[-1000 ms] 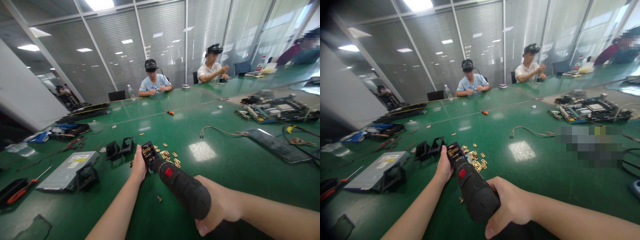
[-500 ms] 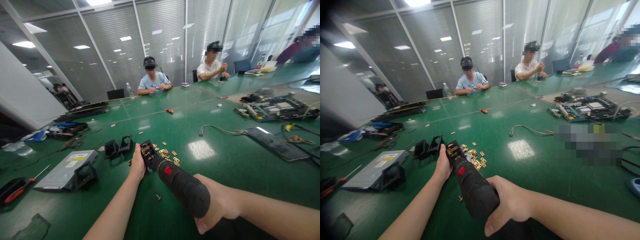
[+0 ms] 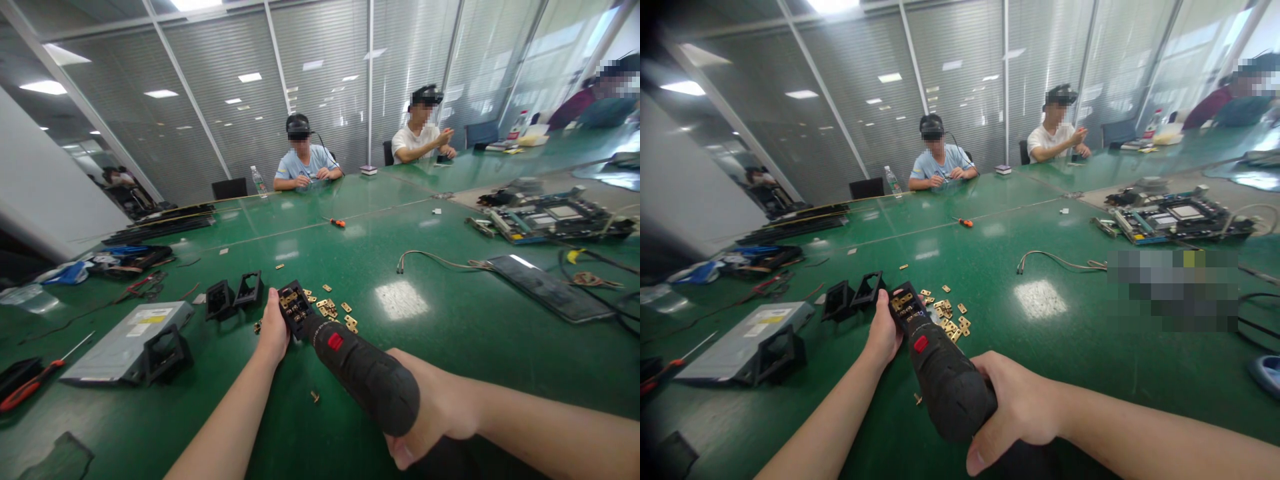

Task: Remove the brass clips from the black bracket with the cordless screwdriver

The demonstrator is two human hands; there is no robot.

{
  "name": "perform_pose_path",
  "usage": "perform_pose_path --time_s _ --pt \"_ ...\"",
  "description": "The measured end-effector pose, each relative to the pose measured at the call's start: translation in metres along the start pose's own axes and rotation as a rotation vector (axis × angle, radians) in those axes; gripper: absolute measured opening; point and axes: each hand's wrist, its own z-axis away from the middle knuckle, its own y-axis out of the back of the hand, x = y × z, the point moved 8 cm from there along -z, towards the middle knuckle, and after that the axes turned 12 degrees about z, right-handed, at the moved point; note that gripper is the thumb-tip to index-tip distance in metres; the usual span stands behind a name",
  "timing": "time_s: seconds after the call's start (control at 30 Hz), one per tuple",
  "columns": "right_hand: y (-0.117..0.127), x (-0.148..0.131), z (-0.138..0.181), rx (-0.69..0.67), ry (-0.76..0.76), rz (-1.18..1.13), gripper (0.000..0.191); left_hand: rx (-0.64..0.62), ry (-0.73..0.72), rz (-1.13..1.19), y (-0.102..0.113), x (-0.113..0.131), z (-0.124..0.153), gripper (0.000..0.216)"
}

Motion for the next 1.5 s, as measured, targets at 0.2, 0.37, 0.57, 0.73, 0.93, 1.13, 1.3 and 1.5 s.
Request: perform_pose_path --time_s 0.2,0.37,0.57,0.73,0.93,1.13,1.3,1.5 --pt "0.0014 0.0052 0.0 0.016 -0.006 0.023 0.034 0.016 0.011 0.017 0.0011 -0.0013 -0.0007 0.051" --pt "-0.0012 -0.0002 0.0002 0.008 0.011 0.028 0.033 0.024 -0.006 0.009 0.0038 -0.0007 -0.003 0.049" --pt "0.0001 0.0024 -0.0008 0.034 -0.022 0.03 0.036 0.03 -0.003 -0.006 0.003 0.0002 -0.002 0.048" --pt "0.0011 0.0022 -0.0007 0.026 -0.018 0.053 0.034 0.045 0.013 -0.004 0.0035 0.0002 -0.0015 0.047" --pt "0.0004 -0.0022 -0.0003 0.026 -0.01 0.069 0.041 0.044 0.014 -0.008 0.0042 0.0001 -0.0014 0.048" --pt "0.0012 -0.0019 0.0002 0.042 -0.009 0.087 0.048 0.013 0.003 -0.015 0.0038 0.0006 -0.0016 0.049" --pt "0.0003 0.0029 0.0014 0.029 -0.048 0.076 0.046 0.017 -0.001 -0.014 0.0029 0.0008 -0.0007 0.049" --pt "0.0009 0.0001 0.0017 0.028 0.02 0.06 0.042 0.011 -0.002 -0.012 0.0001 0.0007 0.0001 0.048"
